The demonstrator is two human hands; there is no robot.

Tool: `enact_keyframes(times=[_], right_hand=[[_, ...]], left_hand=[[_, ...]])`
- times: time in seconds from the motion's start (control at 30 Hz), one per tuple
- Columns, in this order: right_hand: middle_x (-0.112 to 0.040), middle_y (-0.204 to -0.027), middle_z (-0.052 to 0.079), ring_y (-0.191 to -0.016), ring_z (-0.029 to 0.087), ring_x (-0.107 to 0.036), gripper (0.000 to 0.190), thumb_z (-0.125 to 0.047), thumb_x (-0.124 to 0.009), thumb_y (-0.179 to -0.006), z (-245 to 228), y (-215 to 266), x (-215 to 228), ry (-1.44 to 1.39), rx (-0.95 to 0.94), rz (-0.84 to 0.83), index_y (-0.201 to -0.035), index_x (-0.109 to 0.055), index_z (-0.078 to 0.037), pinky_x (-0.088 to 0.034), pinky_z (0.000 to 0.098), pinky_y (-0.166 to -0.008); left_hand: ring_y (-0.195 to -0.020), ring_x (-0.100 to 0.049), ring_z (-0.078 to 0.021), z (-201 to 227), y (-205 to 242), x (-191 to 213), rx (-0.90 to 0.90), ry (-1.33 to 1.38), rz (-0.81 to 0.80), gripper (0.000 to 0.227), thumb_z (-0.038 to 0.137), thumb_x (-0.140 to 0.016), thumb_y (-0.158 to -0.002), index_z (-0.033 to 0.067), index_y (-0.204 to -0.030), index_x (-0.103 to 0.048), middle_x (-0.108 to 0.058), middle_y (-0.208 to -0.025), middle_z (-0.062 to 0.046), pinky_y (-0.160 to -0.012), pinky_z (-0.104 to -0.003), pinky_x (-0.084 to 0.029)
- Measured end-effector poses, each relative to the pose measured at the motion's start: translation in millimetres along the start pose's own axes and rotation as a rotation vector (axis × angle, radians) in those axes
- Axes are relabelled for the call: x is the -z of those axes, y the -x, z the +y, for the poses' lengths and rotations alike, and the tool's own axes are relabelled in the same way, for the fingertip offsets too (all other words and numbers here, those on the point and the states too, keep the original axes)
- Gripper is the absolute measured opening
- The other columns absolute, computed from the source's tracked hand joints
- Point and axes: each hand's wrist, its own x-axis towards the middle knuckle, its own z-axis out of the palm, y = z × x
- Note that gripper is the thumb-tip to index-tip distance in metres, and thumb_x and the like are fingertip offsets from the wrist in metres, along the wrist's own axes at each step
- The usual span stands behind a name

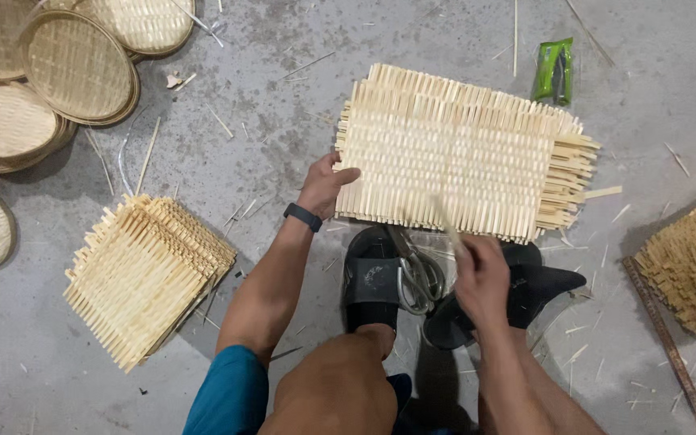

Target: The person sits on the floor and uses large shears to cut rectangular bamboo mats in half. They repeatedly separate the cut pieces, stack them, and continue cutting additional mats from a pile.

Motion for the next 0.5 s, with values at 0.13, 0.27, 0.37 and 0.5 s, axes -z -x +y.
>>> enact_keyframes(times=[0.13,0.27,0.37,0.5], right_hand=[[-0.065,-0.09,0.009,-0.078,0.019,-0.065,0.015,-0.007,-0.069,-0.097,-17.1,-62.3,-30.2,-0.071,0.137,-0.131,-0.11,-0.075,-0.003,-0.051,0.0307,-0.069],[-0.065,-0.09,0.007,-0.078,0.018,-0.066,0.013,-0.009,-0.075,-0.095,-25.9,-101.1,-59.8,-0.091,0.143,-0.232,-0.107,-0.076,-0.005,-0.052,0.0292,-0.069],[-0.064,-0.09,0.007,-0.079,0.018,-0.065,0.014,-0.009,-0.078,-0.091,-27.8,-113.6,-73.8,-0.058,0.191,-0.283,-0.106,-0.078,-0.008,-0.052,0.0298,-0.069],[-0.061,-0.087,0.007,-0.077,0.02,-0.063,0.014,-0.01,-0.08,-0.089,-28.7,-118.5,-79.8,-0.003,0.128,-0.339,-0.103,-0.08,-0.009,-0.051,0.0328,-0.069]], left_hand=[[-0.098,-0.07,-0.0241,-3.7,5.4,7.4,0.0,0.077,-0.061,0.054,-0.006,-0.071,-0.088,-0.0089,-0.138,-0.05,-0.069,-0.12,-0.019,-0.086,-0.038,-0.06],[-0.107,-0.07,-0.0225,-1.0,16.7,8.5,0.031,0.121,-0.102,0.069,-0.011,-0.075,-0.081,-0.0002,-0.143,-0.047,-0.069,-0.124,-0.016,-0.093,-0.038,-0.06],[-0.113,-0.068,-0.0227,-0.8,18.7,8.2,0.029,0.219,-0.196,0.068,-0.011,-0.074,-0.082,0.0011,-0.143,-0.046,-0.065,-0.129,-0.014,-0.098,-0.039,-0.059],[-0.116,-0.067,-0.0226,-0.1,18.3,7.0,0.024,0.239,-0.217,0.068,-0.011,-0.073,-0.083,0.0036,-0.144,-0.046,-0.065,-0.131,-0.014,-0.099,-0.04,-0.059]])
